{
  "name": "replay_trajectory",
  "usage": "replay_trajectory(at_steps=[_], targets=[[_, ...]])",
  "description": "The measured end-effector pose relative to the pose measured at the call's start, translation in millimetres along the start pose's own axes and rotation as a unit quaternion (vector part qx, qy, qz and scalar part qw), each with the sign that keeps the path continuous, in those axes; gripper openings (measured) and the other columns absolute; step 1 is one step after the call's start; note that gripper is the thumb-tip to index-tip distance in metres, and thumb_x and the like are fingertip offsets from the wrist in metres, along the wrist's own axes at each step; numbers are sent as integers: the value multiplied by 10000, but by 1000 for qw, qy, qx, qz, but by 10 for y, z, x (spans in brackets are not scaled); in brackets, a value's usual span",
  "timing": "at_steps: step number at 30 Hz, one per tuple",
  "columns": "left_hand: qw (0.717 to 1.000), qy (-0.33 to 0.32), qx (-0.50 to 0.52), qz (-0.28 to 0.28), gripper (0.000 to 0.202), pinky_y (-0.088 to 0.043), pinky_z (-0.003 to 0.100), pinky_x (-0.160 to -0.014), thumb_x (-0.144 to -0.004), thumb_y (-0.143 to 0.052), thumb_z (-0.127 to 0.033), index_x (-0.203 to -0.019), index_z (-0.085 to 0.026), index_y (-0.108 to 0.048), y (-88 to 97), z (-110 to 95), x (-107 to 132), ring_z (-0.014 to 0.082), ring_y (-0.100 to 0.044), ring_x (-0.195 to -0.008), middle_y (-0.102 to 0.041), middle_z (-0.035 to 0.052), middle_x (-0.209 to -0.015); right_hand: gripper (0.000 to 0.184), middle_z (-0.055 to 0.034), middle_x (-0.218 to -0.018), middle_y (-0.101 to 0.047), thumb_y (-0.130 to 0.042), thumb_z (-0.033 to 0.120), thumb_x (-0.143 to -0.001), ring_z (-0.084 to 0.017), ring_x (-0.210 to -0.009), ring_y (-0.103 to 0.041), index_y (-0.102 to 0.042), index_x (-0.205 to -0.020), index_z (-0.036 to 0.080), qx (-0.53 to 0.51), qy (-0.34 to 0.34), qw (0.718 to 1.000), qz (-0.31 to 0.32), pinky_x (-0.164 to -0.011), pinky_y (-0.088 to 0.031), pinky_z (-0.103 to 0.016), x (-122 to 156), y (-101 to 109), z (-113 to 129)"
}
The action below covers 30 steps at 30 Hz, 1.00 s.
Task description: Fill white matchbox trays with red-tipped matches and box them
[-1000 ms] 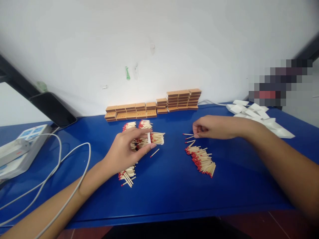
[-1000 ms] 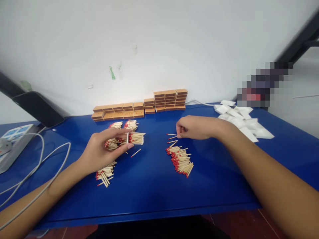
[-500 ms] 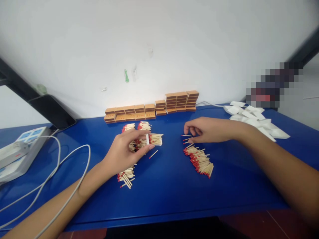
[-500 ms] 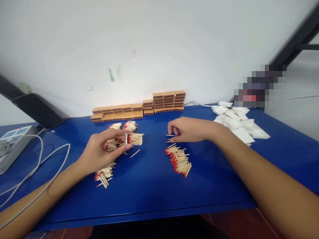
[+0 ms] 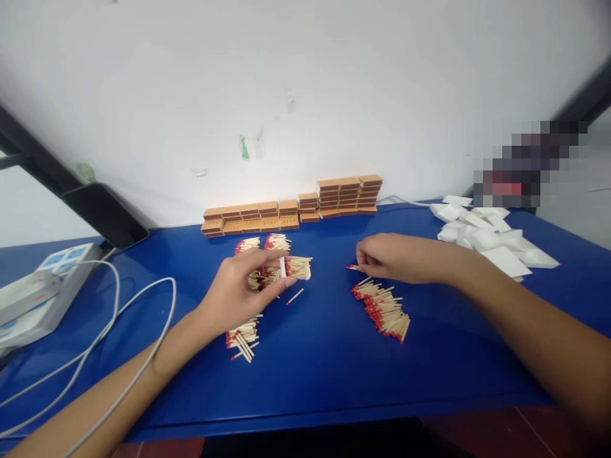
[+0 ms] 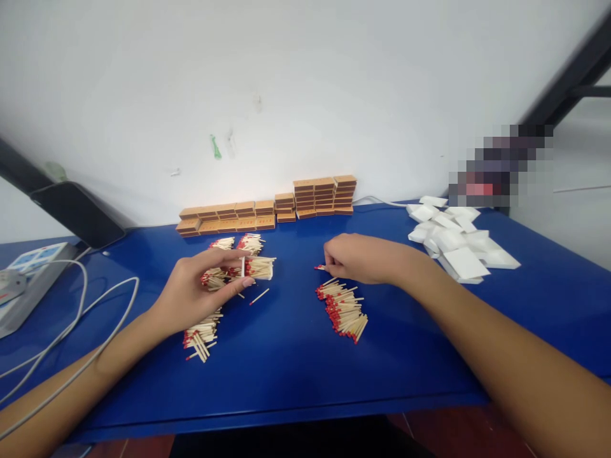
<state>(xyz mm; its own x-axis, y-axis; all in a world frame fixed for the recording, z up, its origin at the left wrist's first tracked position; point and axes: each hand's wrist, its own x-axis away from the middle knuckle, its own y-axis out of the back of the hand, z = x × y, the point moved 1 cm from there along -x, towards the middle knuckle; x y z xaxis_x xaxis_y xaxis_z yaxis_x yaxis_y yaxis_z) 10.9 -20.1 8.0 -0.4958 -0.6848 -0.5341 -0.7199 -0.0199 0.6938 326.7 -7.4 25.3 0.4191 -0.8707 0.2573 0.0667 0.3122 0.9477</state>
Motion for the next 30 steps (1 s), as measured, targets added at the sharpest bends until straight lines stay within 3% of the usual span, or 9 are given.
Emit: replay_trajectory(at_steps=[8, 17, 22, 26, 30], targets=[[1000, 15, -13, 7, 388, -601, 293, -698, -911, -801, -427, -1218, -191, -767, -6, 13, -10, 224, -784, -863, -816, 94, -1075, 126, -39, -718, -696, -679, 238, -844, -170, -613, -591, -657, -723, 209, 23, 27, 997, -70, -577, -321, -293, -122, -125, -28], [999, 38, 2, 3, 389, -608, 297, -684, -905, -802, -436, -1216, -204, -773, 4, -19, -10, 225, -786, -849, -819, 84, -1052, 119, -76, -836, -724, -623, 183, -905, -183, -670, -619, -609, -787, 192, 88, 28, 992, -83, -610, -351, -304, -152, -161, 135], [999, 46, 19, 3, 402, -611, 298, -675, -891, -815, -440, -1216, -207, -776, -16, -11, 2, 224, -781, -839, -818, 82, -1022, 124, -37, -842, -676, -589, 218, -946, -160, -681, -568, -574, -824, 207, -2, 74, 990, -122, -634, -366, -292, -69, -83, 209], [996, 64, 61, 21, 403, -643, 318, -738, -888, -820, -419, -1223, -204, -762, -81, -61, 16, 238, -800, -884, -822, 87, -1077, 77, 0, -860, -653, -616, 226, -940, -138, -708, -558, -572, -877, 218, -98, 149, 969, -170, -653, -386, -262, 50, -37, 428], [992, 59, 106, 39, 374, -652, 319, -876, -900, -820, -370, -1234, -221, -743, -131, -154, 21, 238, -803, -1004, -819, 66, -1139, 58, -4, -869, -653, -599, 140, -901, -120, -657, -555, -595, -894, 198, -38, 152, 967, -199, -615, -356, -256, 101, -105, 723]])
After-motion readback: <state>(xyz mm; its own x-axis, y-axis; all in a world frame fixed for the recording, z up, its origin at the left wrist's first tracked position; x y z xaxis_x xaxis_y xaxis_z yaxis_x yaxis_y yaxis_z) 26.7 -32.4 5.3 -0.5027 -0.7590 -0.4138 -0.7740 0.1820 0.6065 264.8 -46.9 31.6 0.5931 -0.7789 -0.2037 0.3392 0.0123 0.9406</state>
